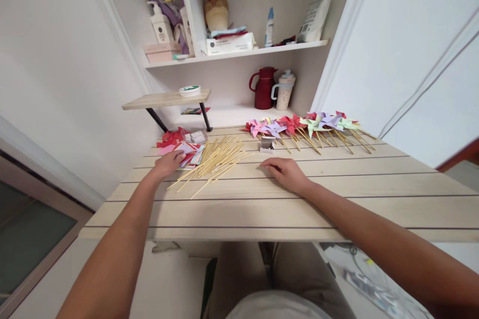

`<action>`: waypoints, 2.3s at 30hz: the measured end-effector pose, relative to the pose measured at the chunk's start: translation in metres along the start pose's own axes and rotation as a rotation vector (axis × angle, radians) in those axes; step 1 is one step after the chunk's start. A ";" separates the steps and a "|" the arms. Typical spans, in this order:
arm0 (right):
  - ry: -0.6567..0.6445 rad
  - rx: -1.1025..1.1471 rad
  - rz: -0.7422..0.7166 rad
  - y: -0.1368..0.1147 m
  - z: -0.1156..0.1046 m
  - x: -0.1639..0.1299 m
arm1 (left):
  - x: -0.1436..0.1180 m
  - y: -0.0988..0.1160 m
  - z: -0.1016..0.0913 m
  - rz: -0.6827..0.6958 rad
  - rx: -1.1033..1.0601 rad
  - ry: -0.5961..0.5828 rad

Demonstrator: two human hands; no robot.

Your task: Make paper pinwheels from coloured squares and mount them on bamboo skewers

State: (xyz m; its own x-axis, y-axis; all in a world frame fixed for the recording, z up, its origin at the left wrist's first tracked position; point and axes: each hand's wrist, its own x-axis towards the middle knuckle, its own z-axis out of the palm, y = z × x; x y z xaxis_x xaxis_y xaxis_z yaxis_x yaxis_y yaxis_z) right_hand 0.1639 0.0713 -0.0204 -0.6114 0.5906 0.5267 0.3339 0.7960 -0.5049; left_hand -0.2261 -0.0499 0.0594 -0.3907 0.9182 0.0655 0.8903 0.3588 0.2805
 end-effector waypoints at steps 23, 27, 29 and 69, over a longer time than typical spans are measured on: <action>0.106 0.107 0.049 -0.013 -0.006 0.005 | -0.020 0.009 -0.009 -0.014 -0.008 0.899; -0.001 0.537 0.295 -0.040 -0.012 0.020 | -0.030 0.060 -0.007 0.342 0.065 1.015; -0.088 0.866 0.431 -0.053 -0.014 0.031 | -0.036 0.099 0.004 0.603 0.079 1.035; 0.334 0.421 0.277 -0.007 -0.021 0.034 | -0.030 0.200 0.111 0.228 -1.568 0.067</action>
State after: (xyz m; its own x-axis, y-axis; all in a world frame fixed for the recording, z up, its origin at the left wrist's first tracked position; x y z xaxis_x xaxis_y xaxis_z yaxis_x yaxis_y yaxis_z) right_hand 0.1556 0.0889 0.0152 -0.2612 0.8325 0.4885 0.0946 0.5257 -0.8454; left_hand -0.0097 0.0129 0.0071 -0.3351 0.9025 0.2706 -0.1692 -0.3402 0.9250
